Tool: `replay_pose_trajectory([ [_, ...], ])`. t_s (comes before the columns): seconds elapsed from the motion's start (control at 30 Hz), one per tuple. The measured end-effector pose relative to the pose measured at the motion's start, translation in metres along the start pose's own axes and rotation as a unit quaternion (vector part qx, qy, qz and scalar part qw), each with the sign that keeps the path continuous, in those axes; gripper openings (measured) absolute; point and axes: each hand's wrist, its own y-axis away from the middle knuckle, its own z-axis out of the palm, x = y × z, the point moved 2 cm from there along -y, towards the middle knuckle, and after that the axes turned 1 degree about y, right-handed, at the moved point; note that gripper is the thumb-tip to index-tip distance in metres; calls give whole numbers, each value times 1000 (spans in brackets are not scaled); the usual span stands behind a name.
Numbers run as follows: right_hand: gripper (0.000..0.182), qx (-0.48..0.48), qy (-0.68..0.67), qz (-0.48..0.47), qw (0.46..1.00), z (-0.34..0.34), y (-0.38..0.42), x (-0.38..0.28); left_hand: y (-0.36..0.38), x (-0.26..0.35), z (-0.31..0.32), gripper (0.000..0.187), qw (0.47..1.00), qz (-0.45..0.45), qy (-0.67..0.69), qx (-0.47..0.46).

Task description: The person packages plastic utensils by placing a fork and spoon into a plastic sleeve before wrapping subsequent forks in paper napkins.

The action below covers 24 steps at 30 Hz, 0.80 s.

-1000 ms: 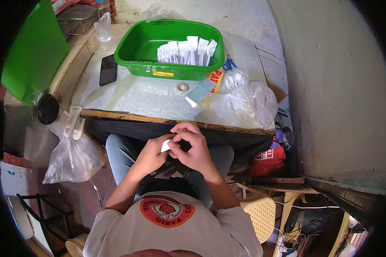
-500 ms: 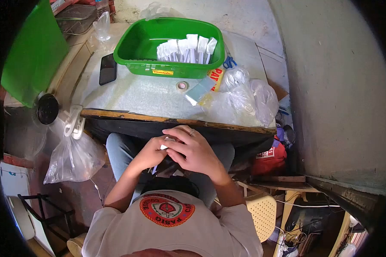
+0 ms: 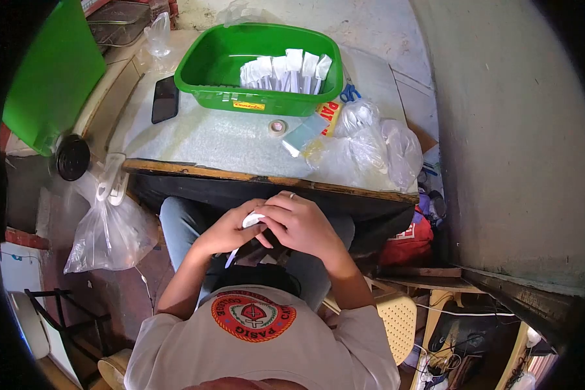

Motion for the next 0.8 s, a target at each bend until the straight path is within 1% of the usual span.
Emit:
replay_pose_trajectory([
  [0.03,24,2,4,11,1000,-1,0,0,2,0,-2,31,999,-21,11,-30],
  [0.17,24,5,1,11,1000,-1,-3,-4,4,-11,-8,32,998,-33,29,-53],
  [0.23,24,18,12,5,1000,0,-3,-4,5,-10,-10,31,995,-58,36,-70],
  [0.37,19,38,39,4,999,-2,-3,-4,10,-14,-20,38,993,-59,-10,-97],
  [0.4,21,43,50,2,998,-2,-3,-6,11,-14,-21,44,994,18,-97,-44],
  [0.43,23,47,62,1,997,-3,-3,-6,12,-12,-22,50,979,94,-182,10],
  [0.47,23,46,62,2,997,-3,-3,-7,11,-11,-21,50,979,94,-181,10],
  [0.53,23,49,89,0,995,-2,-3,-7,8,0,-19,53,980,100,-147,93],
  [0.57,23,48,89,0,995,-2,-4,-7,8,8,-15,46,962,130,-187,149],
  [0.6,23,54,89,1,995,-1,-4,-7,8,12,-12,46,962,130,-187,150],
  [0.67,23,58,89,2,994,-1,-5,-7,10,17,-7,34,927,143,-296,179],
  [0.7,23,59,85,-2,995,-1,-6,-8,10,18,-1,27,908,147,-324,220],
  [0.73,23,59,82,-7,995,-1,-7,-9,11,15,3,27,909,147,-323,220],
  [0.8,23,58,87,-8,994,-1,-7,-11,13,7,6,25,891,133,-356,250],
])
